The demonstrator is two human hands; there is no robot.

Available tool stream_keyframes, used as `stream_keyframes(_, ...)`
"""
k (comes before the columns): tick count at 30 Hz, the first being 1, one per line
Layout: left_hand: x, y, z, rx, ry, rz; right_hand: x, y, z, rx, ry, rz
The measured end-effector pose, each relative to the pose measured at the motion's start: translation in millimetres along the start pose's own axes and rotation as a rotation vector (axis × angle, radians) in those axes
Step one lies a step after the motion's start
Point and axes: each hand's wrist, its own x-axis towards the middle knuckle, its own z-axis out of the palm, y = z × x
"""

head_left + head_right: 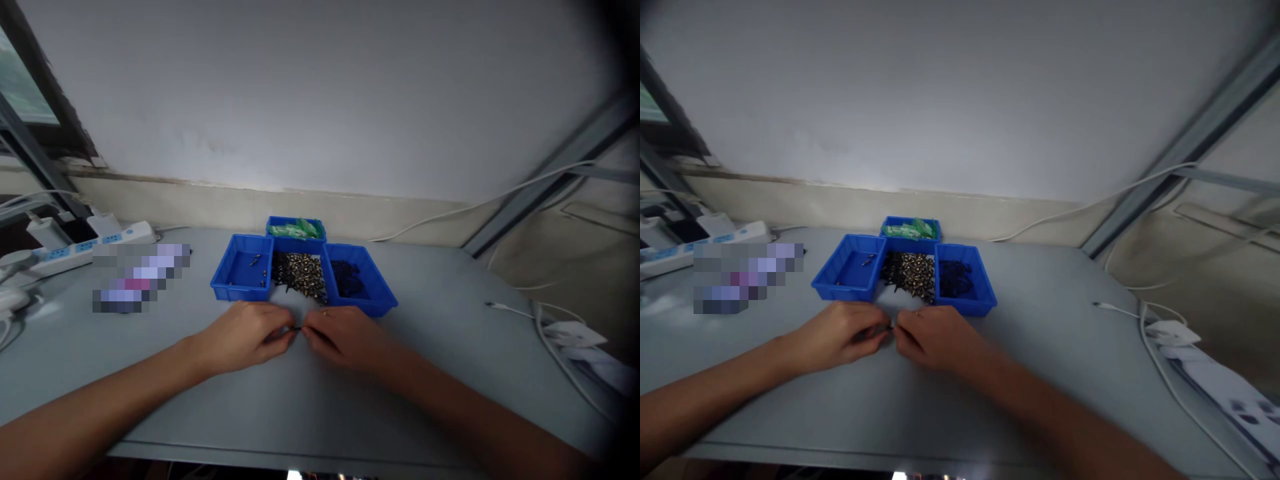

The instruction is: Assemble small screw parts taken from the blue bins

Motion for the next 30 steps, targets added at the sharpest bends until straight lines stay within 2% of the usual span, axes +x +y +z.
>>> stream_keyframes(4, -0.1, 4.7, 4.4, 0.041, -0.054, 0.093, -1.5, -1.2, 1.1, -0.021, -0.004, -0.009)
stream_keyframes(9, 1.0, 1.4, 3.8, 0.09, -0.071, 0.055, -3.1, 3.0, 2.9, 0.0, 0.064, 0.02)
stream_keyframes(13, 1.1, -0.9, 1.2, 0.128, -0.076, 0.025, -1.1, 5.4, 4.2, -0.097, 0.009, -0.008)
stream_keyframes(19, -0.7, 0.2, 0.8, 0.152, -0.018, -0.019, 1.2, 2.9, 5.3, -0.089, -0.022, 0.03)
stream_keyframes(24, -2.0, 1.8, 0.8, 0.137, 0.073, 0.055, 2.7, 2.8, 9.4, 0.022, -0.045, 0.043)
stream_keyframes(30, -3.6, 1.0, -0.6, 0.234, 0.191, 0.122, 3.8, 4.6, 10.8, 0.145, -0.01, -0.004)
